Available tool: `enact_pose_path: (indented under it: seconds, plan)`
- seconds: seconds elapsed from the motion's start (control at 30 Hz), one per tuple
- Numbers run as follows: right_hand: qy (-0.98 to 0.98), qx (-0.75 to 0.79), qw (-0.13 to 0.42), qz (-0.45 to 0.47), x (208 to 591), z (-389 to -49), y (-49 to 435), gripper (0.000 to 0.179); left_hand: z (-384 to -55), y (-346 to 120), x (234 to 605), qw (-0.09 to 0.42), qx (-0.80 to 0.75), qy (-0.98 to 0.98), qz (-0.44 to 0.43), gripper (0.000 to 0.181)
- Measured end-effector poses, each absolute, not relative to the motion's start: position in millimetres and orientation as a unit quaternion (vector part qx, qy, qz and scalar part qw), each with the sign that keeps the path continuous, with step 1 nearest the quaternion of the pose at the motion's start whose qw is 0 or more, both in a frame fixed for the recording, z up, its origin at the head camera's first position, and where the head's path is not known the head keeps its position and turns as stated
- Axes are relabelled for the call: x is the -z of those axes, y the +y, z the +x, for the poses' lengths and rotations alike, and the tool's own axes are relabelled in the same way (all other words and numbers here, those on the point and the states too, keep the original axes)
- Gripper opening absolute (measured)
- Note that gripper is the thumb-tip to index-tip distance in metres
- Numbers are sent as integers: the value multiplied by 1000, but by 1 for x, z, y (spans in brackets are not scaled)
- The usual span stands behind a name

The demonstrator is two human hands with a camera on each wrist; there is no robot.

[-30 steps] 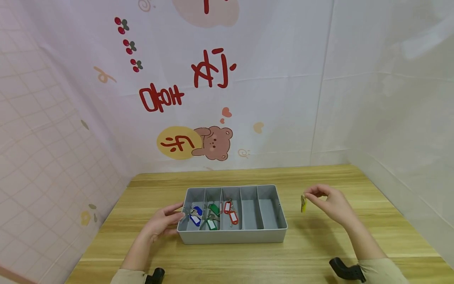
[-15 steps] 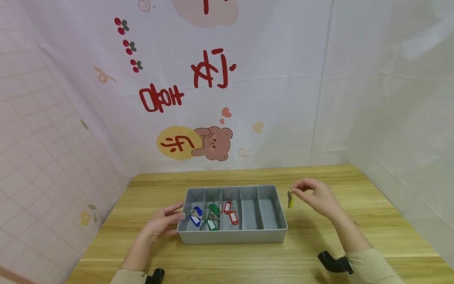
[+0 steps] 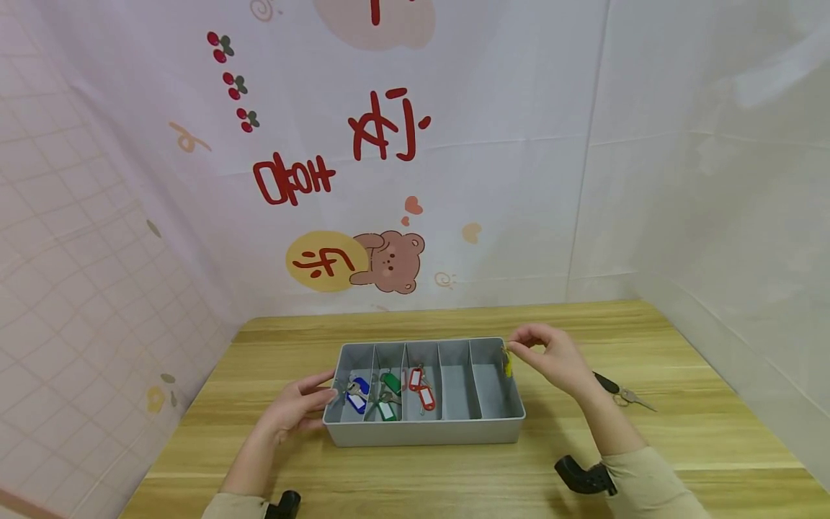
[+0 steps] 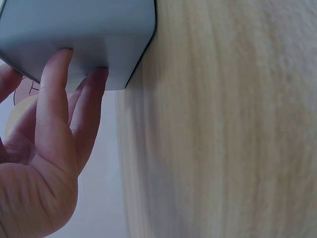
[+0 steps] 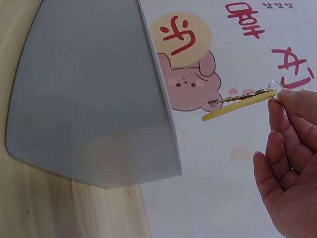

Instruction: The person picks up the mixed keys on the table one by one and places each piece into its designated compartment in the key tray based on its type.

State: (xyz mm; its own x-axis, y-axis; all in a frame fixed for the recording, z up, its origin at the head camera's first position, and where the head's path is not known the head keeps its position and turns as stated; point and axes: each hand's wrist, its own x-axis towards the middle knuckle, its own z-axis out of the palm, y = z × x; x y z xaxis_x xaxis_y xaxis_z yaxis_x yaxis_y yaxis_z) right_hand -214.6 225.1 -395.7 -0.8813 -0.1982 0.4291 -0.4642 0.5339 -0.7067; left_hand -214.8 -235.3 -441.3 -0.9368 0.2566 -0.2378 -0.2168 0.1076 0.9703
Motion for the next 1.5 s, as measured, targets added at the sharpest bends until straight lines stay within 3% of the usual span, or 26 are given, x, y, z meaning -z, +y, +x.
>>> enact_pose_path:
  seconds: [0.27, 0.67, 1.5]
  plan:
    - [-848, -475, 111, 208, 393, -218, 204, 5, -214, -235, 440, 180, -671, 719, 15, 72]
    - [-856, -455, 104, 220, 389, -227, 179, 6, -214, -236, 440, 180, -672, 718, 14, 72]
    - [-905, -403, 5, 136, 375, -242, 154, 11, -213, -235, 438, 179, -668, 722, 16, 73]
